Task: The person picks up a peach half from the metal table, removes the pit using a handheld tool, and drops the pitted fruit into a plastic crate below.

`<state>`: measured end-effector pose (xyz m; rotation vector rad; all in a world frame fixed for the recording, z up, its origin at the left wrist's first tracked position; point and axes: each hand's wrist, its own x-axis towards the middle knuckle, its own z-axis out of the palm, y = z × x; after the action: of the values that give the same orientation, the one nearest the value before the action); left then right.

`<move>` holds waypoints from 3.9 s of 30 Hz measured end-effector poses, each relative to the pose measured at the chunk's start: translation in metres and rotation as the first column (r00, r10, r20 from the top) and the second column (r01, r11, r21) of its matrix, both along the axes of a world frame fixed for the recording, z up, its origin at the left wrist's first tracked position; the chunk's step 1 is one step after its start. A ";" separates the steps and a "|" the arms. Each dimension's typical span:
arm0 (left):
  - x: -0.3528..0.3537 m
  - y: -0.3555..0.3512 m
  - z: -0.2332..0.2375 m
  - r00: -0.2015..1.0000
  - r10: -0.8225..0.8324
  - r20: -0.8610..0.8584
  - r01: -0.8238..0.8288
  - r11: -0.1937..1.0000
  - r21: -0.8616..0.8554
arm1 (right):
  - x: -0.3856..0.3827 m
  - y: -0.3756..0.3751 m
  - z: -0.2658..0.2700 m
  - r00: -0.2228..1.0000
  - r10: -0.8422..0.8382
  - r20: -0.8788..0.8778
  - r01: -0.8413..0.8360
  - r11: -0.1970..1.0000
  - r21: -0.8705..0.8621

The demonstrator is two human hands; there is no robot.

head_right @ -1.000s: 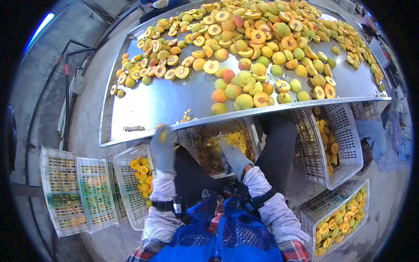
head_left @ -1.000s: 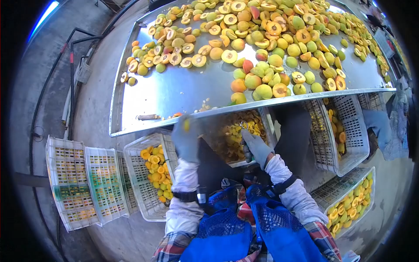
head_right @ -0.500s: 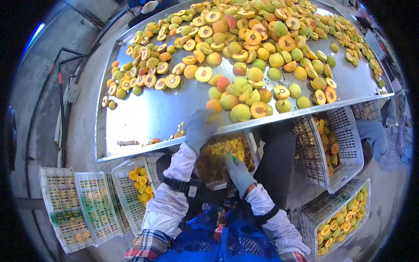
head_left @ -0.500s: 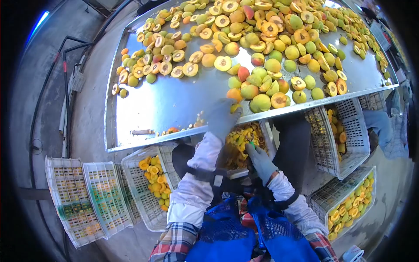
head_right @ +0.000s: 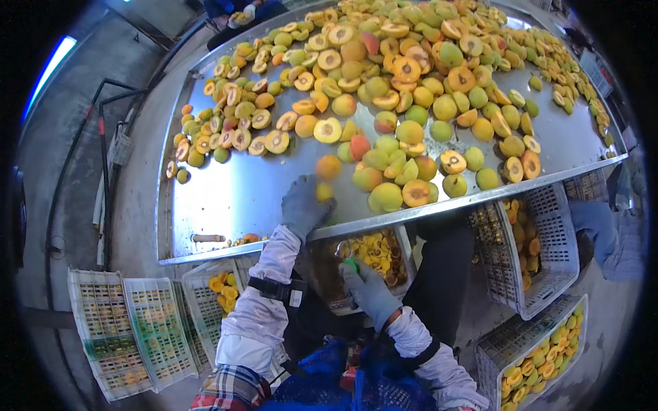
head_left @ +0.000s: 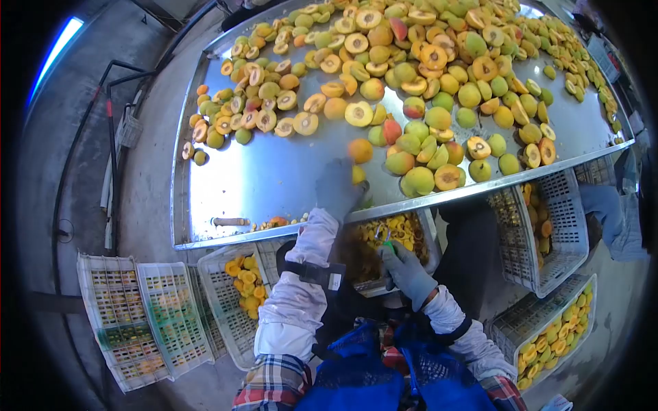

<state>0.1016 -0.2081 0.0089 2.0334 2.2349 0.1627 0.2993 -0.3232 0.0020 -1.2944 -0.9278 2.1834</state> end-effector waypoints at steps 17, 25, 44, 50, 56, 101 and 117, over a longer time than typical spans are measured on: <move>0.063 -0.137 0.053 -0.071 -0.134 0.988 -0.327 0.939 0.103 | -0.010 -0.042 0.060 0.979 -0.096 -0.181 0.147 0.945 0.291; 0.067 -0.145 0.059 0.187 -0.197 0.962 -0.331 0.910 0.251 | -0.012 -0.051 0.062 0.997 -0.037 -0.073 0.060 0.938 0.342; 0.067 -0.138 0.052 -0.080 -0.011 0.997 -0.124 0.992 0.001 | 0.019 -0.040 0.078 0.652 0.031 -0.757 -0.439 0.830 -0.344; 0.069 -0.140 0.038 -0.496 0.214 0.841 0.007 0.970 -0.242 | 0.017 -0.030 0.050 0.571 -0.034 -0.821 -0.481 0.796 -0.367; 0.070 -0.132 0.004 -0.437 0.237 0.868 -0.057 0.956 -0.289 | 0.025 -0.014 0.037 0.871 0.214 -0.443 -0.335 0.917 -0.215; 0.043 -0.100 0.031 0.043 -0.056 0.997 -0.085 0.995 0.060 | 0.000 0.010 0.050 0.998 0.035 -0.048 -0.024 0.977 0.212; 0.067 -0.130 0.059 -0.061 -0.020 0.998 -0.318 0.948 0.000 | -0.001 -0.025 0.083 0.987 0.134 -0.085 -0.125 0.986 0.107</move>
<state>0.1686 -0.3378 0.0680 0.8275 1.2750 1.4899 0.2983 -0.3479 0.0853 -1.1054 -1.0984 2.2406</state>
